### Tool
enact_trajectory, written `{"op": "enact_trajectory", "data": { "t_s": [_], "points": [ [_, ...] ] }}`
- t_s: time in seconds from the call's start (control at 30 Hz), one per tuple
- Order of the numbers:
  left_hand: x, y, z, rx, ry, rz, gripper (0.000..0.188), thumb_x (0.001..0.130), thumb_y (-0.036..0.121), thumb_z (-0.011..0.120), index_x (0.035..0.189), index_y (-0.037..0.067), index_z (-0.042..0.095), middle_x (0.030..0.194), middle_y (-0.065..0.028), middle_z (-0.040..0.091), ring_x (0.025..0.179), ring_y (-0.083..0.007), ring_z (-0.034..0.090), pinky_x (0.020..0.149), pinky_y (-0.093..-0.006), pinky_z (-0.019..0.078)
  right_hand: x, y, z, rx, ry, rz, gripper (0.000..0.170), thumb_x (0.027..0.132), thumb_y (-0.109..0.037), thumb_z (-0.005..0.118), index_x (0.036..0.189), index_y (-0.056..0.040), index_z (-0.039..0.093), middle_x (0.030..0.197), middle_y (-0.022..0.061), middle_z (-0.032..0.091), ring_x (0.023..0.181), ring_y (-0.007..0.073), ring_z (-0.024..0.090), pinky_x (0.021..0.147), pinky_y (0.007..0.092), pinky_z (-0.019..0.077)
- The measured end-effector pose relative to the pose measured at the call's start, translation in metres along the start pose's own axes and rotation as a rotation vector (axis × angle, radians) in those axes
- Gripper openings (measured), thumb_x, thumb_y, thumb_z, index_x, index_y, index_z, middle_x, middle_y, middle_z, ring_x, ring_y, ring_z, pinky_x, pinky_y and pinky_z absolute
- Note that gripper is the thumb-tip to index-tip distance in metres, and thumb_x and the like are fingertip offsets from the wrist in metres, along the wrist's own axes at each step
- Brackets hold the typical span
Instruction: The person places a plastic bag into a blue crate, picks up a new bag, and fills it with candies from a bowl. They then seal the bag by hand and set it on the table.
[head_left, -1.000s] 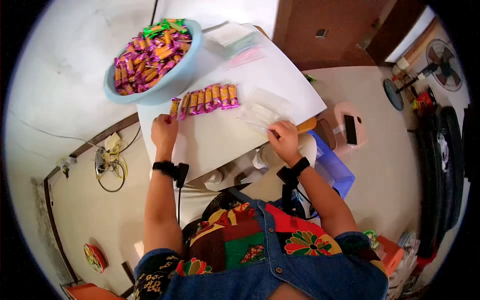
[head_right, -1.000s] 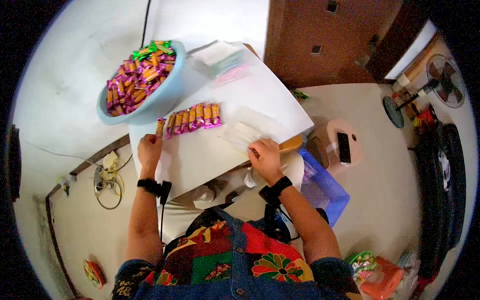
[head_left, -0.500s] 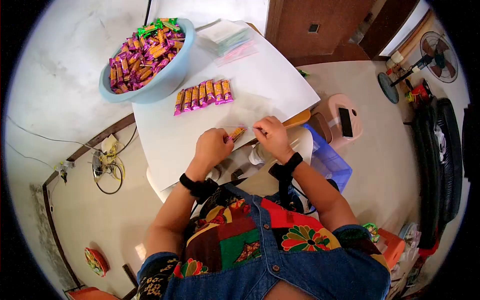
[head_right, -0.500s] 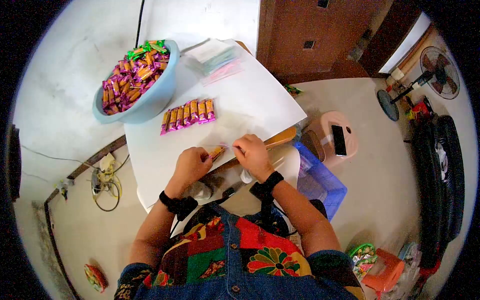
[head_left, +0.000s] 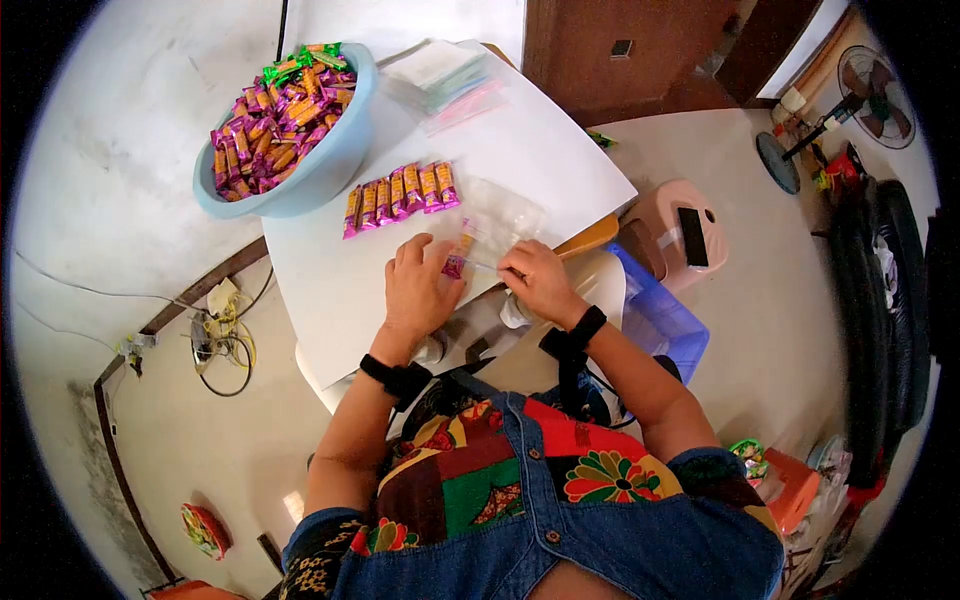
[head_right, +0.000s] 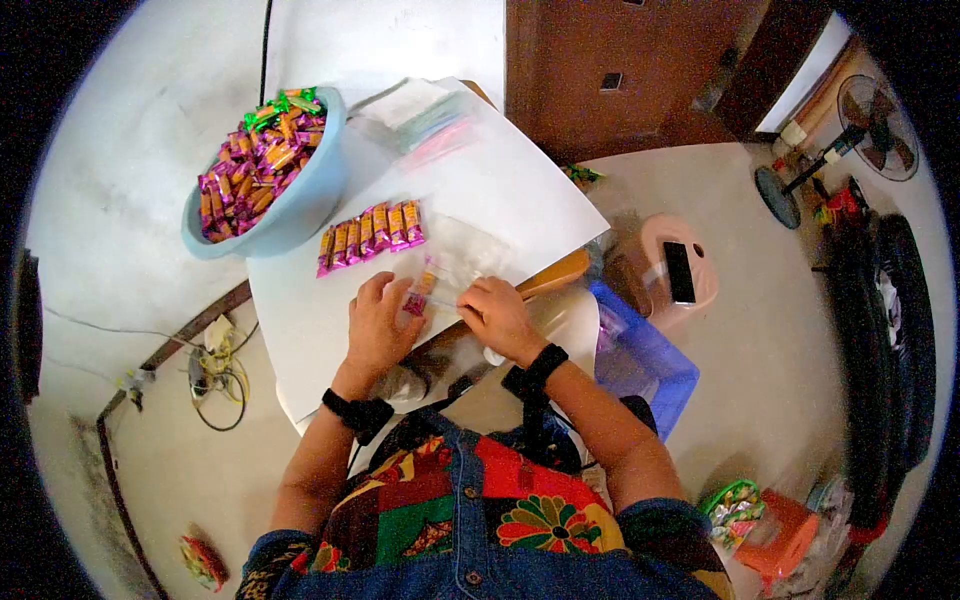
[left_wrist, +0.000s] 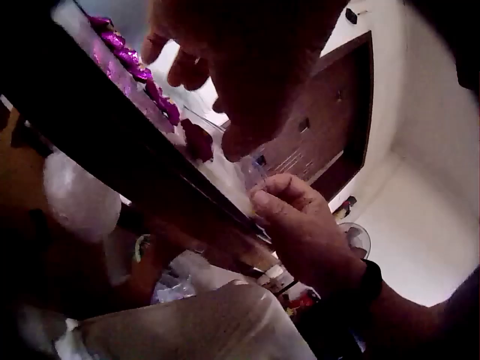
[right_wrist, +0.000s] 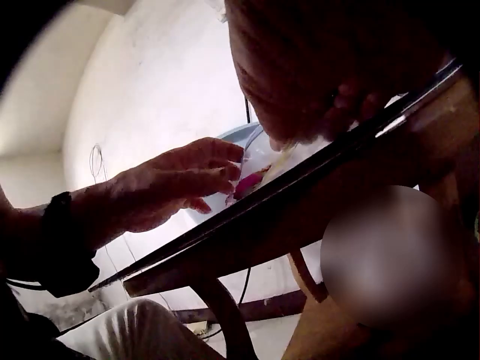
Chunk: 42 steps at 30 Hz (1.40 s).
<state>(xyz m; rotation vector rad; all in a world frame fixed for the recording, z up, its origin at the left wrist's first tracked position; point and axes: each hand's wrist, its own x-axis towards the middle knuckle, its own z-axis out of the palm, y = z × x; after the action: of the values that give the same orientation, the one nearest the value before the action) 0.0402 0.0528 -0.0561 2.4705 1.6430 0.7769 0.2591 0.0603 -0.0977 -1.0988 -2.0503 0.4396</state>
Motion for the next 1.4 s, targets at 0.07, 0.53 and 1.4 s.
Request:
{"op": "enact_trajectory", "data": {
  "t_s": [0.07, 0.53, 1.4],
  "points": [
    [-0.002, -0.009, -0.002, -0.017, -0.012, 0.104, 0.042, 0.074, 0.017, 0.071, 0.115, 0.013, 0.061, 0.112, -0.0124, 0.057, 0.106, -0.0308, 0.055, 0.090, -0.0444, 0.0416, 0.002, 0.001, -0.001, -0.002, 0.009, -0.029, 0.008, 0.080, -0.010, 0.067, 0.080, -0.0059, 0.060, 0.079, 0.0098, 0.058, 0.079, 0.0309, 0.055, 0.069, 0.0405, 0.0441],
    [0.036, -0.008, 0.015, 0.164, -0.115, 0.214, 0.017, 0.074, 0.017, 0.067, 0.091, 0.015, 0.063, 0.079, -0.0027, 0.058, 0.087, -0.0229, 0.059, 0.080, -0.0410, 0.0408, 0.007, 0.001, -0.008, 0.028, -0.079, 0.005, 0.007, 0.079, -0.010, 0.062, 0.084, -0.0064, 0.061, 0.083, 0.0106, 0.058, 0.085, 0.0322, 0.056, 0.075, 0.0431, 0.0454],
    [0.081, 0.006, 0.054, 0.337, 0.059, 0.513, 0.002, 0.078, 0.013, 0.059, 0.076, 0.013, 0.059, 0.072, -0.0064, 0.060, 0.069, -0.0222, 0.061, 0.074, -0.0414, 0.0417, 0.009, 0.019, -0.016, -0.155, 0.184, 0.135, 0.017, 0.070, 0.003, 0.060, 0.085, -0.0062, 0.063, 0.091, 0.0117, 0.058, 0.090, 0.0337, 0.055, 0.078, 0.0424, 0.0470]
  ]
}}
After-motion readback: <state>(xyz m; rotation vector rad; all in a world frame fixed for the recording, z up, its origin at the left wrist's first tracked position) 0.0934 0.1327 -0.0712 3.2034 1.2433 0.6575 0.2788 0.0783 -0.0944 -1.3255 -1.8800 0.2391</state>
